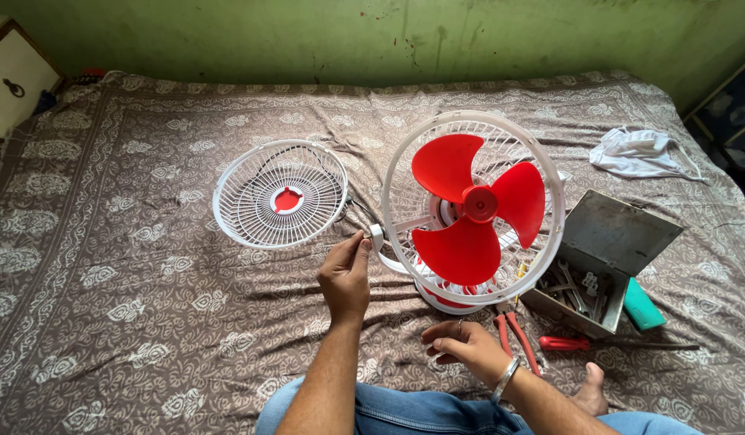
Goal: The person uses pliers to adjust a screw or fastener on the neck of a small red and white table fan. They repeatedly tighten and test the joint while the fan head remains attached.
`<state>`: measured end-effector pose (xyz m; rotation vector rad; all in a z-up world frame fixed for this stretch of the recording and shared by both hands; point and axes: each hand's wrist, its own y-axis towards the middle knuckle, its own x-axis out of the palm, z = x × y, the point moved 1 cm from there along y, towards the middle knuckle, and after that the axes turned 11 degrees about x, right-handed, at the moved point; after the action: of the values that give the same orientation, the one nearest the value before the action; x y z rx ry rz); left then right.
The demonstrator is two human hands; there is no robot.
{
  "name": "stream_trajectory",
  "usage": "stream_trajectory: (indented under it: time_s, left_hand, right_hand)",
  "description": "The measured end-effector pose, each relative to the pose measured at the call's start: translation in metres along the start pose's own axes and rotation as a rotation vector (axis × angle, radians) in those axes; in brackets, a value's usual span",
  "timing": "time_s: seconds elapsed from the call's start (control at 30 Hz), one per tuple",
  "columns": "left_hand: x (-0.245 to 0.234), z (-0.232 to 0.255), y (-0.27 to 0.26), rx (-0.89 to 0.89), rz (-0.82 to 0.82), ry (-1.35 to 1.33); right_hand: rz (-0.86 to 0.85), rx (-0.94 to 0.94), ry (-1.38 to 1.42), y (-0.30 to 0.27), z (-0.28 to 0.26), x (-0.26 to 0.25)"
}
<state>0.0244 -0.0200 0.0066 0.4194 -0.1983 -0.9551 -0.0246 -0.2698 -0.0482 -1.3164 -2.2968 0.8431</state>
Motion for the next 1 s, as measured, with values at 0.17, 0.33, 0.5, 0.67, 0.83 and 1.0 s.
stream_trajectory:
  time_s: [0.17,0.33,0.5,0.67,0.83,1.0]
  left_hand:
    - [0.006,-0.005,-0.008,0.091,-0.065,0.039]
    - [0.016,-0.017,-0.022,0.090,-0.166,-0.107]
    - [0.029,0.002,-0.031,0.005,-0.334,-0.006]
    - [0.041,0.019,-0.035,-0.027,-0.280,0.106]
    - [0.037,0.019,-0.030,-0.049,-0.220,-0.090]
    - [0.038,0.018,-0.030,-0.037,-0.220,-0.175]
  right_hand:
    - [-0.021,-0.014,-0.004,0.003,0.003,0.001]
    - [-0.010,-0.004,-0.019,0.002,0.002,0.001]
    - [-0.028,-0.037,-0.019,0.000,0.001,0.002]
    - [-0.023,-0.033,-0.014,0.001,0.003,0.001]
    - [-0.025,-0.028,-0.029,0.002,0.003,0.003]
    - [-0.028,-0.007,-0.067,-0.002,-0.004,0.008]
